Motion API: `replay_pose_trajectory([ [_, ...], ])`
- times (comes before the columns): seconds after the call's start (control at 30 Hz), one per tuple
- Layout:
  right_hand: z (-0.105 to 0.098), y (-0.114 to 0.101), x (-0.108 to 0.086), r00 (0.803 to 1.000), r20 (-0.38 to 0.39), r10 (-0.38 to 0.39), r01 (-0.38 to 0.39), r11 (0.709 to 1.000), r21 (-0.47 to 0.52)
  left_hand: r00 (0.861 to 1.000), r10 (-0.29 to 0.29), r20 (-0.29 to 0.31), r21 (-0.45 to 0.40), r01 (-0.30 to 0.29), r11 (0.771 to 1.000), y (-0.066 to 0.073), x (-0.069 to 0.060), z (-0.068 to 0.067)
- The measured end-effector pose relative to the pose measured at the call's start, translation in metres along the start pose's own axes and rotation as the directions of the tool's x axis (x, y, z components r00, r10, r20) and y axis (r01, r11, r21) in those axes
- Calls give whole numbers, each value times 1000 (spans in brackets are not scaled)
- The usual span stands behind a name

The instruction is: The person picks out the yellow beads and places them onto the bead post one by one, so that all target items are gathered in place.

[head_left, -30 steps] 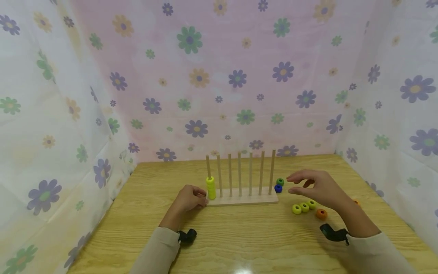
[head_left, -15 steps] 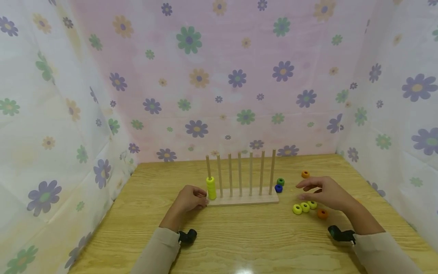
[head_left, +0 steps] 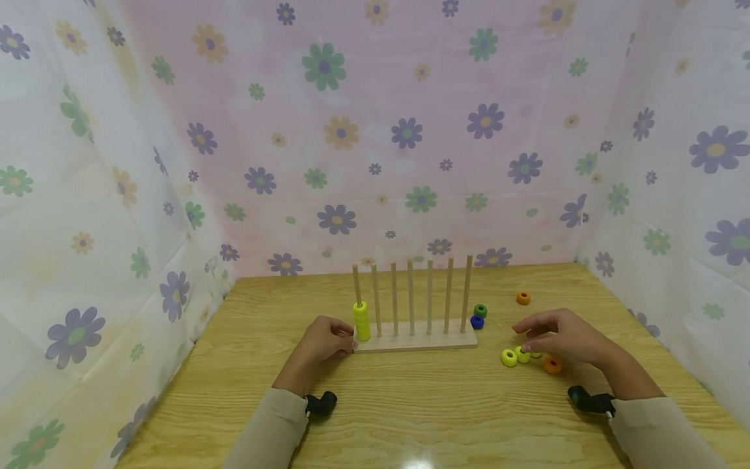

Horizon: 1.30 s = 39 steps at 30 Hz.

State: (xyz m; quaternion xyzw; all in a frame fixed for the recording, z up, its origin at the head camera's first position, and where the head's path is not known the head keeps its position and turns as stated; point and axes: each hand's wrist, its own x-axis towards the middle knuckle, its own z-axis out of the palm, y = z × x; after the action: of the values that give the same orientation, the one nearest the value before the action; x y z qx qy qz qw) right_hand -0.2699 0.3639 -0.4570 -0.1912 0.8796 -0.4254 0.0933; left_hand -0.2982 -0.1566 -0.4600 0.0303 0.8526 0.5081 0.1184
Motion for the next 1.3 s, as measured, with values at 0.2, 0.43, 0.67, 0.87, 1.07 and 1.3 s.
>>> replay_pose_trajectory([
  [0.2, -2, 6, -1, 999, 34, 6, -5, 1000, -8, 1000, -8, 4, -10, 8, 1000, -1, 1, 1],
  [0.43, -5, 11, 0, 993, 114, 9, -11, 1000, 9, 1000, -9, -8, -3, 9, 1000, 0, 0, 1],
  [0.67, -4, 9, 1, 987, 157, -21, 17, 1000, 26, 1000, -1, -11, 8, 2, 1000, 1, -2, 0],
  [0.87, -3, 9, 1, 988, 155, -25, 21, 999, 33, 1000, -7, -3, 2, 7, 1000, 1, -1, 1],
  [1.07, -1, 6, 1, 989, 144, -17, 15, 1000, 16, 1000, -5, -8, 3, 5, 1000, 1, 0, 2],
  [1.3, -1, 3, 0, 993, 113, -11, 16, 999, -40, 1000, -6, -8, -1, 6, 1000, -1, 1, 1],
])
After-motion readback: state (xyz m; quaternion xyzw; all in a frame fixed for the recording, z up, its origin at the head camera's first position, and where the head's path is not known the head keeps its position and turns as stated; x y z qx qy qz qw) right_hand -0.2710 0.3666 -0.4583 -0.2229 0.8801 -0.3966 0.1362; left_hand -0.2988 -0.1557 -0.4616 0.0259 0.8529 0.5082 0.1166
